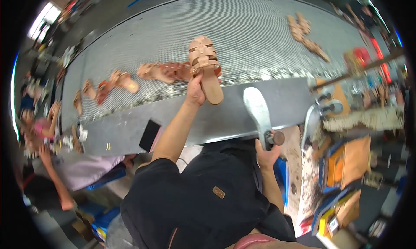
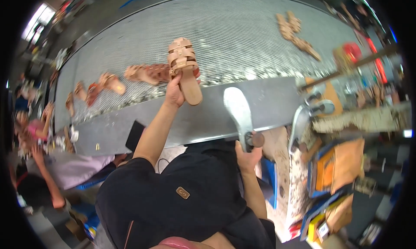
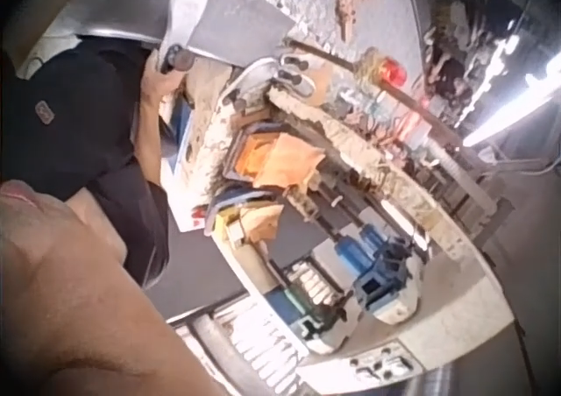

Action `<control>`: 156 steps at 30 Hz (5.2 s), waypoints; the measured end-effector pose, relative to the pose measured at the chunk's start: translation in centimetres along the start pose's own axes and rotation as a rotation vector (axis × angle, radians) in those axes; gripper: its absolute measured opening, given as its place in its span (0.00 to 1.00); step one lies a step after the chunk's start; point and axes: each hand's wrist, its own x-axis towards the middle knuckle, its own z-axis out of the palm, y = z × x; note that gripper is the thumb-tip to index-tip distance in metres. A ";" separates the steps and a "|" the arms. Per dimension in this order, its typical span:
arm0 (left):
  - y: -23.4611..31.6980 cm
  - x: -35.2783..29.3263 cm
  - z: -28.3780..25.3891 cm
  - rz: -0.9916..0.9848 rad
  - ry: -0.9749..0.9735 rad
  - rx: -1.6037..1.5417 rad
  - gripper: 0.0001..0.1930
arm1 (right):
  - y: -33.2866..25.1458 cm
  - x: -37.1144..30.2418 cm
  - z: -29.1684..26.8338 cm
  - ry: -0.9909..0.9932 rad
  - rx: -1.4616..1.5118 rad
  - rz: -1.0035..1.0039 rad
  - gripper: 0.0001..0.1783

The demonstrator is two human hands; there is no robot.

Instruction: Assemble and press soles onto sandal uppers using a mechanical press.

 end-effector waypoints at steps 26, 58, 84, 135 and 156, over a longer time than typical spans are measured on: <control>-19.0 3.2 8.6 -0.554 -0.079 -0.020 0.31 | 21.4 13.4 -17.0 0.633 -0.570 0.159 0.34; -26.8 -5.7 24.4 -0.842 -0.459 -0.207 0.29 | -1.8 5.8 -12.4 0.384 -0.140 0.041 0.43; -27.0 11.2 16.1 0.046 -0.200 0.978 0.27 | 11.1 15.3 -35.4 1.066 -0.981 0.247 0.40; -22.3 6.6 5.3 0.644 -0.026 1.929 0.23 | 5.9 -0.5 -0.9 -0.075 -0.118 0.089 0.12; -23.9 14.0 4.0 0.638 -0.038 2.278 0.24 | 8.6 6.3 -2.5 0.067 -0.058 0.042 0.08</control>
